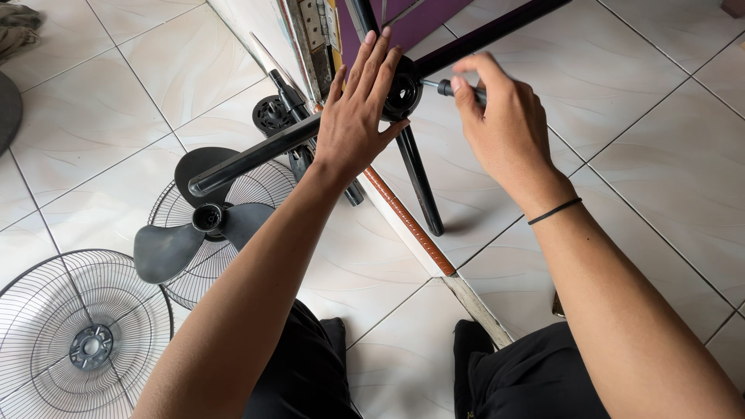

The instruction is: The person assembles the base of an electric fan by inserting a metal pole into a black plastic hub and securing it with a screwdriver. The person tightens the screw multiple times to stabilize the connection.

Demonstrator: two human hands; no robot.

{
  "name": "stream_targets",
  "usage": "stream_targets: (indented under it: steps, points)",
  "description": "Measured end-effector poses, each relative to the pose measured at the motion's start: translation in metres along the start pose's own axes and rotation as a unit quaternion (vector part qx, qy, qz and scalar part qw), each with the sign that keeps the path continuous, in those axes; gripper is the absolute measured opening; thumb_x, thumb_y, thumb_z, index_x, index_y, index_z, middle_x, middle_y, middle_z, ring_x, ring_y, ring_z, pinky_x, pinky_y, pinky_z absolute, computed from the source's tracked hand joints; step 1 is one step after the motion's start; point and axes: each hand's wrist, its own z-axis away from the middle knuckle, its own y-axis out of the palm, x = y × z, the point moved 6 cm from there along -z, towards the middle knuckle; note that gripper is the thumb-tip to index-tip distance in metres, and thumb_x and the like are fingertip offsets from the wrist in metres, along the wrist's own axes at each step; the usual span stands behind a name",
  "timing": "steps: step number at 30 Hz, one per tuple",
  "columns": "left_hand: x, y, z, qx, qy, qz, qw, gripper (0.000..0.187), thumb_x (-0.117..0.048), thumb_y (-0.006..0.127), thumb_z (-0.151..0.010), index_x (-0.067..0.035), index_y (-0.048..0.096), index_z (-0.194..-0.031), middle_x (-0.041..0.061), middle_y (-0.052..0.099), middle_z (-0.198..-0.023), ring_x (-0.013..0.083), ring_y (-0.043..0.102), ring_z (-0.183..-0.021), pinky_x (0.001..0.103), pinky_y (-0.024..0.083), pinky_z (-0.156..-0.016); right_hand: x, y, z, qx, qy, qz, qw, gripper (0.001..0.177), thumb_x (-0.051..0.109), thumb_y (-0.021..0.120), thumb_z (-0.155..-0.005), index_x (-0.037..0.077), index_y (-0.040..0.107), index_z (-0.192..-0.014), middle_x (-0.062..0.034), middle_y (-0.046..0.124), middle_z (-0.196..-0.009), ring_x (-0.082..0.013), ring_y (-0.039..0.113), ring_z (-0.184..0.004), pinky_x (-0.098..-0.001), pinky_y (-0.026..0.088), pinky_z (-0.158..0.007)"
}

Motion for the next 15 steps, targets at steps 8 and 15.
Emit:
stream_targets:
  steps: [8,15]
  points:
    - [0.002,0.000,0.001,0.000,-0.001,0.000,1.000,0.105,-0.053,0.083,-0.087,-0.017,0.021,-0.163,0.003,0.012,-0.171,0.0231,0.013,-0.158,0.054,0.023,-0.129,0.004,0.000,0.001,-0.021,-0.031,-0.021,0.999,0.018,0.018,0.064,-0.106,0.005,0.063,-0.119,-0.0090,0.070,-0.077,-0.0245,0.065,-0.063,-0.0383,0.050,-0.058]
    - [0.002,0.000,0.001,0.003,-0.001,-0.001,1.000,0.105,-0.053,0.083,-0.088,-0.017,0.020,-0.164,0.003,0.012,-0.171,0.0229,0.013,-0.158,0.054,0.022,-0.130,-0.004,0.004,0.000,0.010,0.020,-0.029,0.999,0.015,0.018,0.061,-0.108,0.008,0.064,-0.118,-0.0086,0.066,-0.068,-0.0234,0.065,-0.059,-0.0398,0.049,-0.060]
